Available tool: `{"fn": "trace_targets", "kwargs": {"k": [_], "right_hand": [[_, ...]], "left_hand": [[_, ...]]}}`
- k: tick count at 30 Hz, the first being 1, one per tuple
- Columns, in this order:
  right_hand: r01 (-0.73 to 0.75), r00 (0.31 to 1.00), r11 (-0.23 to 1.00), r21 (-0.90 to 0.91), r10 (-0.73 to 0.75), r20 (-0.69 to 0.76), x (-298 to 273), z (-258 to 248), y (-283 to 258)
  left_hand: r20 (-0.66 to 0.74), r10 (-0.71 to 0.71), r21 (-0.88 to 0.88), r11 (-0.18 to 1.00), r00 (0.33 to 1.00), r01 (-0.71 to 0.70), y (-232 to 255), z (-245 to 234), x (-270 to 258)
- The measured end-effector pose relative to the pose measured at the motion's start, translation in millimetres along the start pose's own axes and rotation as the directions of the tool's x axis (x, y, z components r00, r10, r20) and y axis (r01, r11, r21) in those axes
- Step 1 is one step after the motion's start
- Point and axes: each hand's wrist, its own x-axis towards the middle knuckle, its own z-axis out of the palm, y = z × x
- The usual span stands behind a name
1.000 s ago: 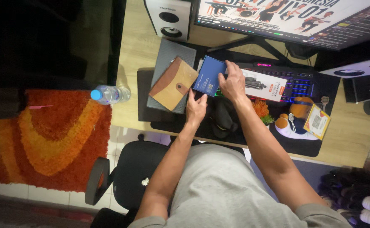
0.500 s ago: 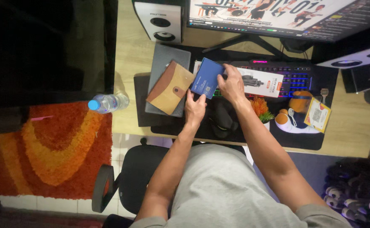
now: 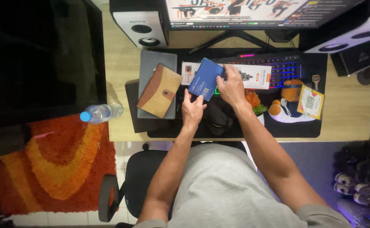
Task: The person moves a chair, sits at a desk, and wipes two product boxes with a cloth. They then place the boxes on a shelf above the desk.
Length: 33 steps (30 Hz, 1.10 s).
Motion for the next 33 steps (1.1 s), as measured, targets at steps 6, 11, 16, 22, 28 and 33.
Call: {"fn": "trace_targets", "kwargs": {"k": [6, 11, 16, 22, 28, 33], "right_hand": [[-0.056, 0.997, 0.998, 0.013, 0.056, -0.057, -6, -29, 0], [-0.127, 0.986, 0.988, 0.083, 0.135, -0.102, -16, -61, -5], [-0.149, 0.965, 0.981, 0.127, 0.173, -0.199, -25, -85, 5], [-0.165, 0.926, 0.974, 0.157, 0.208, -0.316, -47, -115, 30], [-0.224, 0.884, 0.952, 0.211, 0.289, -0.368, -73, -151, 54], [-0.262, 0.853, 0.926, 0.272, 0.353, -0.384, -95, -191, 70]], "left_hand": [[0.058, 0.034, 0.033, 0.999, 0.998, -0.036, 16, 17, -11], [0.118, 0.068, 0.110, 0.991, 0.991, -0.081, 39, 37, -28], [0.200, 0.085, 0.123, 0.986, 0.976, -0.111, 54, 59, -40], [0.306, 0.131, 0.187, 0.963, 0.943, -0.195, 57, 93, -51], [0.407, 0.148, 0.248, 0.932, 0.901, -0.265, 56, 130, -66], [0.439, 0.076, 0.340, 0.908, 0.895, -0.244, 58, 166, -85]]}}
